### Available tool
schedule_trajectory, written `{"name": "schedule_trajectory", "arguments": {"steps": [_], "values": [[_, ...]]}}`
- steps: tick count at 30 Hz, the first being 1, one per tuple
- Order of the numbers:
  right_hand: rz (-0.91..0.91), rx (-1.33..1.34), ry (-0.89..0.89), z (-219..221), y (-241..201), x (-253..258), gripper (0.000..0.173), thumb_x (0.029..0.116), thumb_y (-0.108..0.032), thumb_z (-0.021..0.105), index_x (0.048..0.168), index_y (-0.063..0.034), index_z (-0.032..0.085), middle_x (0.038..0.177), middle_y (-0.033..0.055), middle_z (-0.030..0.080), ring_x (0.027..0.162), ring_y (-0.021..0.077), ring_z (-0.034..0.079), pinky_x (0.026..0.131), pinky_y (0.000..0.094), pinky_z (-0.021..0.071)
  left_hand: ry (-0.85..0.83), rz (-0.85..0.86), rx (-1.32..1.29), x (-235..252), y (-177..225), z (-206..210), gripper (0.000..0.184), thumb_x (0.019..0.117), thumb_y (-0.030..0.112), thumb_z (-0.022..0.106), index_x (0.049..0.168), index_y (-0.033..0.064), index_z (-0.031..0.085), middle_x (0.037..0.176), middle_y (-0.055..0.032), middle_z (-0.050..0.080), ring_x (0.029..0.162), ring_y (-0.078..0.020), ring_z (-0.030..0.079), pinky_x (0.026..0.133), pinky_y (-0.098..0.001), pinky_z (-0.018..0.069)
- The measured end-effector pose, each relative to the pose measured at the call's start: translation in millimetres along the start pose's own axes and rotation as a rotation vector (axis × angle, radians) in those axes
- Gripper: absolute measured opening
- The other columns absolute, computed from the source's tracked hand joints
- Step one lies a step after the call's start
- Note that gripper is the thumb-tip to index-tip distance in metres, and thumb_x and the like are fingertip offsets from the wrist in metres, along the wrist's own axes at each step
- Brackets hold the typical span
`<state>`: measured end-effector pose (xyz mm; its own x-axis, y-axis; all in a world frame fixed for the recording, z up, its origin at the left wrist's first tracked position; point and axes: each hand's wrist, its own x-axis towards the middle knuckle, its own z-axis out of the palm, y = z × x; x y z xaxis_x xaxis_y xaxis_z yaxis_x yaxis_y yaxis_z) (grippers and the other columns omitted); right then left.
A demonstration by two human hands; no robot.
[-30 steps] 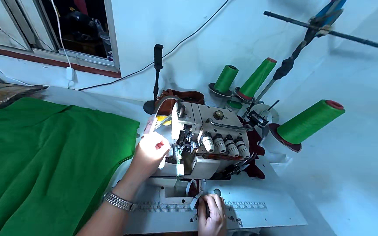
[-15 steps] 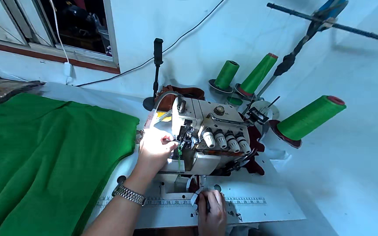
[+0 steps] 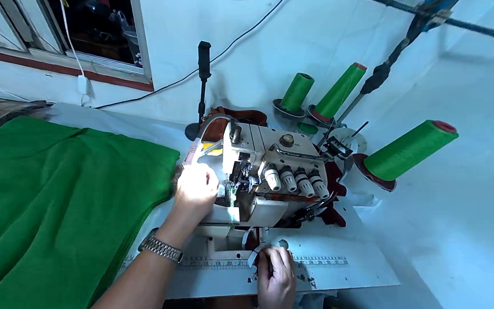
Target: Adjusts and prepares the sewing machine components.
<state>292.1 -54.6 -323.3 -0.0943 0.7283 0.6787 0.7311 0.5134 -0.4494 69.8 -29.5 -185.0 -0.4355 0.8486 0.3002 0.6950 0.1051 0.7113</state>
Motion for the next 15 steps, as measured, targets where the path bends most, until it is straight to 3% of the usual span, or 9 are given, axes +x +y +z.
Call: {"name": "schedule_trajectory", "arguments": {"steps": [3,7,10,13,15], "values": [[0.000,-0.004,0.005,0,-1,0,0.022,0.0888,-0.016,0.057,0.083,-0.0058,0.076,0.086,0.0079,0.069,0.087,0.0253,0.067,0.084,0.0402,0.0541,0.006,0.061,-0.068,0,-9,-2,0.013,0.1001,0.006,0.059,0.090,0.0017,0.067,0.095,-0.0130,0.061,0.088,-0.0262,0.060,0.080,-0.0468,0.0490],[0.005,0.007,0.008,1,0,0,0.023,0.0891,-0.016,0.057,0.083,-0.0057,0.076,0.085,0.0080,0.068,0.086,0.0244,0.066,0.084,0.0392,0.0534,-0.084,0.011,-0.130,0,-3,-6,0.005,0.0942,0.013,0.073,0.092,0.0107,0.070,0.099,-0.0064,0.062,0.077,-0.0168,0.059,0.071,-0.0383,0.0515],[0.007,0.005,0.008,1,0,0,0.023,0.0891,-0.016,0.056,0.082,-0.0058,0.076,0.084,0.0079,0.068,0.086,0.0248,0.066,0.082,0.0397,0.0538,-0.082,-0.035,-0.141,-1,7,-5,0.009,0.0853,0.013,0.083,0.088,0.0120,0.075,0.101,-0.0057,0.064,0.091,-0.0211,0.059,0.081,-0.0438,0.0468],[0.001,0.005,-0.002,0,0,0,0.024,0.0898,-0.016,0.054,0.082,-0.0061,0.075,0.083,0.0079,0.067,0.085,0.0244,0.066,0.081,0.0394,0.0539,-0.016,-0.026,-0.097,-2,8,5,0.007,0.0855,0.012,0.081,0.085,0.0154,0.076,0.096,-0.0007,0.065,0.086,-0.0169,0.059,0.075,-0.0402,0.0482],[-0.008,0.000,-0.003,1,1,0,0.025,0.0903,-0.017,0.054,0.082,-0.0070,0.075,0.083,0.0071,0.067,0.084,0.0234,0.066,0.081,0.0385,0.0536,-0.015,-0.035,-0.051,-1,12,6,0.005,0.0894,0.012,0.078,0.086,0.0129,0.075,0.093,-0.0027,0.065,0.085,-0.0194,0.061,0.075,-0.0439,0.0487]]}}
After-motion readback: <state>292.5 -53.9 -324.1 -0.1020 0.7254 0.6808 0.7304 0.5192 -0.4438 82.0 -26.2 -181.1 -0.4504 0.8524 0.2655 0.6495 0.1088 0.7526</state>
